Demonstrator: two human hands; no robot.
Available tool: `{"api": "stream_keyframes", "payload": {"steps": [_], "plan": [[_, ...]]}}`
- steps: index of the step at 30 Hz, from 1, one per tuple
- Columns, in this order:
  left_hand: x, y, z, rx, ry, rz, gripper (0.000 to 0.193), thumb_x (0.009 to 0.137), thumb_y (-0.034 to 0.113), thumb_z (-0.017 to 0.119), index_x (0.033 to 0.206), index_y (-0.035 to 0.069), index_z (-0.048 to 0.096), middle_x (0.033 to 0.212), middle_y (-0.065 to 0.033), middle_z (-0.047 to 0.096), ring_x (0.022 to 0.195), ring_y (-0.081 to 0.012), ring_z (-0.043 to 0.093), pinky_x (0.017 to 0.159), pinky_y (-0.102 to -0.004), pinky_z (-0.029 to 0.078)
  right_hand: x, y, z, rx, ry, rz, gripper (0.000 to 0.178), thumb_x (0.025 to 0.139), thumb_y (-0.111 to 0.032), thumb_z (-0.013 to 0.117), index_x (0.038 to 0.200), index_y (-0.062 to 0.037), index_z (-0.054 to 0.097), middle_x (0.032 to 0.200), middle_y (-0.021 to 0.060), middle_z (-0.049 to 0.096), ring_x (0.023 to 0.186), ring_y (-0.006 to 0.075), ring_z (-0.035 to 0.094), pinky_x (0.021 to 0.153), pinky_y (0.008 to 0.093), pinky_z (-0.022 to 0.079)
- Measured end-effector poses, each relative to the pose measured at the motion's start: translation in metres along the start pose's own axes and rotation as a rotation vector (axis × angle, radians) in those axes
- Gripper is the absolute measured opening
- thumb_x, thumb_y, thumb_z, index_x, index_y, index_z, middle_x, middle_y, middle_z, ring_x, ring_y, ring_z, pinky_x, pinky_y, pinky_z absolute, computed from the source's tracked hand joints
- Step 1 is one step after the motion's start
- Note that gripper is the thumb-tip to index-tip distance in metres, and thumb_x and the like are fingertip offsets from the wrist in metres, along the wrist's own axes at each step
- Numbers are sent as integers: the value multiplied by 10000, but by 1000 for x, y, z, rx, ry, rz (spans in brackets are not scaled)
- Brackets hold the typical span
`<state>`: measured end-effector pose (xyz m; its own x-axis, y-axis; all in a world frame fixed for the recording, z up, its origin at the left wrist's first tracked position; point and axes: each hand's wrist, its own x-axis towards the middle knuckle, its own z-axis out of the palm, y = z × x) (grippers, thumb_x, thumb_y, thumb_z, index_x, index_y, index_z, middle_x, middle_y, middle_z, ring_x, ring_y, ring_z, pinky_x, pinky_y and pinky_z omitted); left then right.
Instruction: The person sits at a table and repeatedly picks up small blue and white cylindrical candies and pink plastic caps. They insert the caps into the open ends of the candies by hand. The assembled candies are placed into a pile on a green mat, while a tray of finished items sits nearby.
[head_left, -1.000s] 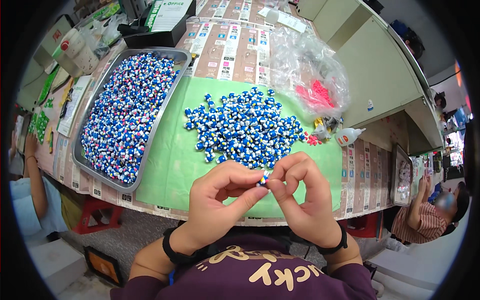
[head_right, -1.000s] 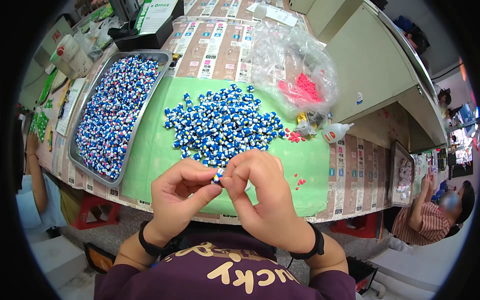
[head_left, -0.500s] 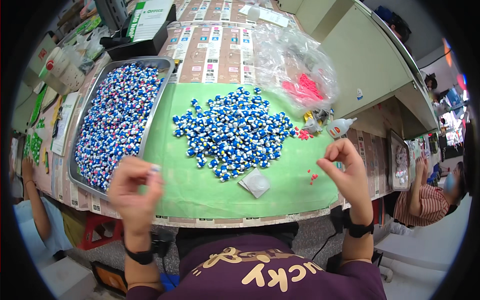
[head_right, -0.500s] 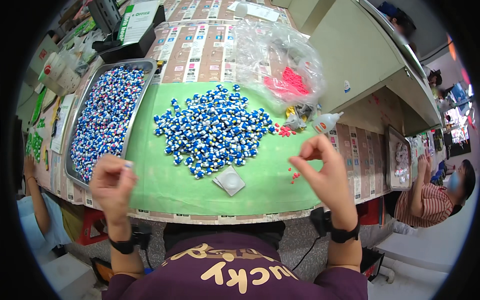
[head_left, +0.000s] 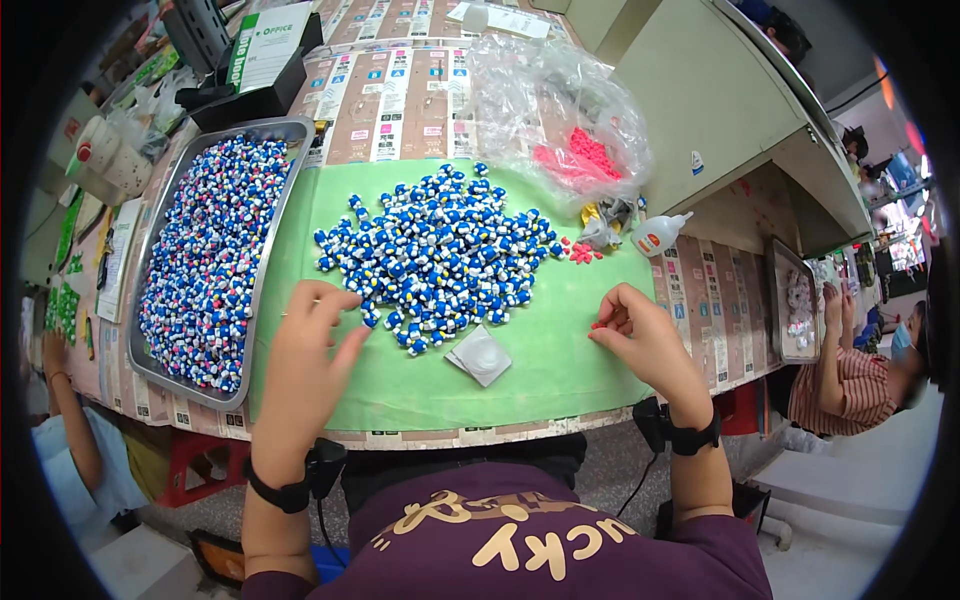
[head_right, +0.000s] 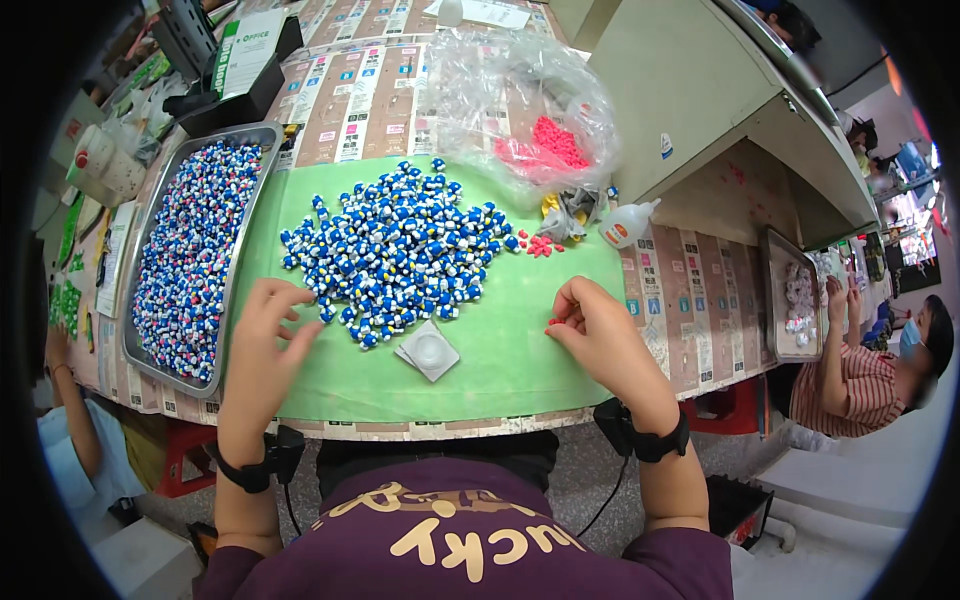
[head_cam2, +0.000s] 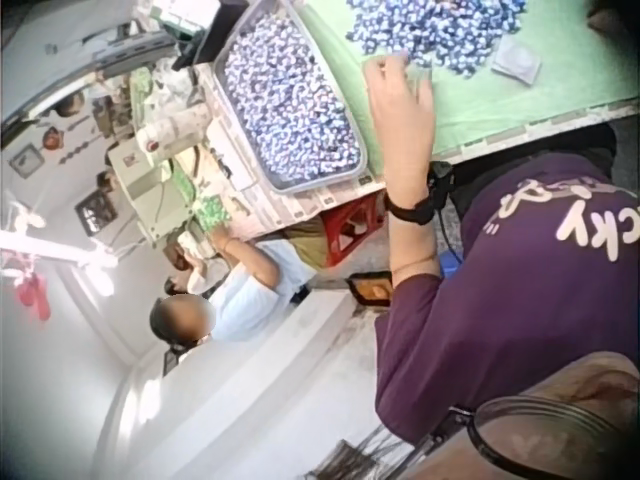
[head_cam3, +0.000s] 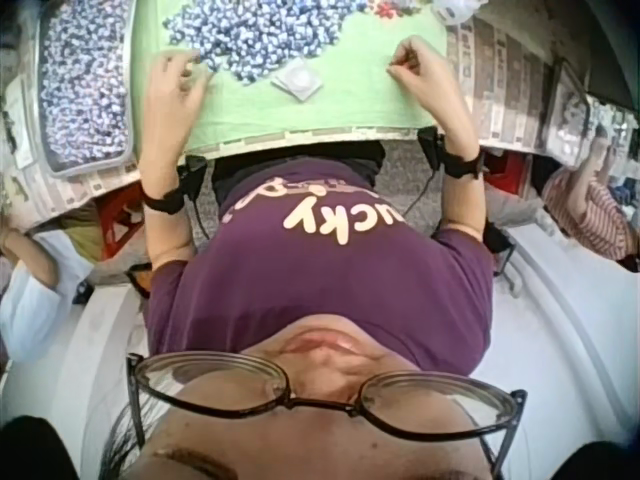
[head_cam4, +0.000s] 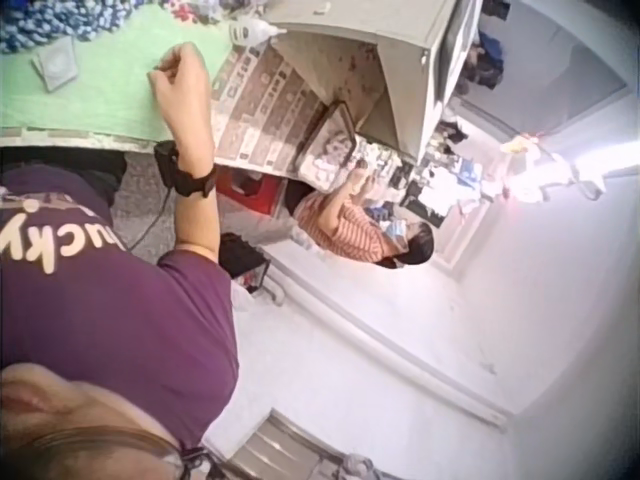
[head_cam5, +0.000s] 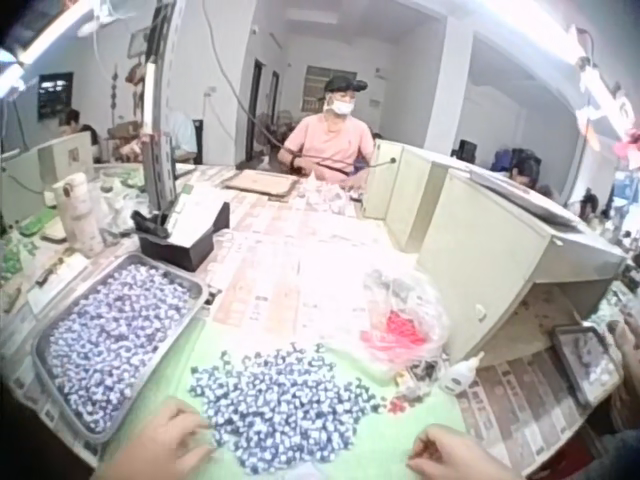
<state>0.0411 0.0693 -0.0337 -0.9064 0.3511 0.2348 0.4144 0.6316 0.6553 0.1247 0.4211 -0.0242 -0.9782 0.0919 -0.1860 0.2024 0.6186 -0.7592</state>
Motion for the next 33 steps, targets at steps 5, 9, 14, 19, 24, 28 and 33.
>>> {"api": "stream_keyframes", "payload": {"steps": [5,9,14,19,24,28,33], "plan": [[3,-1,12,-45,-115,-66,274,768,-63,704,1017,-10,602,936,-90,578,727,-178,596,610,-286,490,1,-5,-7,-108,68,-131,154,805,68,633,876,-5,517,822,99,586,742,209,612,669,328,491],[1,-2,11,-30,-126,-66,260,769,-69,698,1000,-10,593,861,-92,579,707,-177,599,616,-290,494,-2,-8,-1,-283,62,-321,134,783,71,600,851,-16,525,809,132,587,782,302,602,693,387,481],[-4,0,11,-54,-98,-51,222,795,-68,663,994,-6,586,850,-108,591,694,-214,611,624,-314,497,-2,-6,8,-385,107,-361,136,761,59,607,829,-24,525,784,133,577,781,337,580,688,418,464],[-9,0,8,-94,-88,-61,261,816,-51,624,1062,16,571,894,-152,593,774,-318,623,681,-399,497,-3,-8,10,-433,99,-345,135,763,58,610,821,-23,518,772,140,568,770,339,580,684,419,463],[-7,0,5,-99,-130,-48,258,823,-15,649,1069,30,583,952,-124,560,812,-327,609,710,-417,489,3,-12,14,-430,87,-305,134,777,56,610,836,-15,513,766,145,566,761,341,580,669,418,464],[-3,-4,14,-53,-119,23,189,813,0,682,988,18,611,956,-118,545,810,-309,612,699,-395,496,11,-15,13,-425,56,-304,136,780,55,608,852,-10,513,770,148,568,763,339,584,664,420,464],[-4,-3,15,-17,-117,45,168,799,-13,695,949,-4,620,922,-136,541,779,-304,604,703,-365,499,13,-12,20,-188,12,-212,136,780,56,604,854,-8,510,774,156,557,765,332,581,670,411,461]]}}
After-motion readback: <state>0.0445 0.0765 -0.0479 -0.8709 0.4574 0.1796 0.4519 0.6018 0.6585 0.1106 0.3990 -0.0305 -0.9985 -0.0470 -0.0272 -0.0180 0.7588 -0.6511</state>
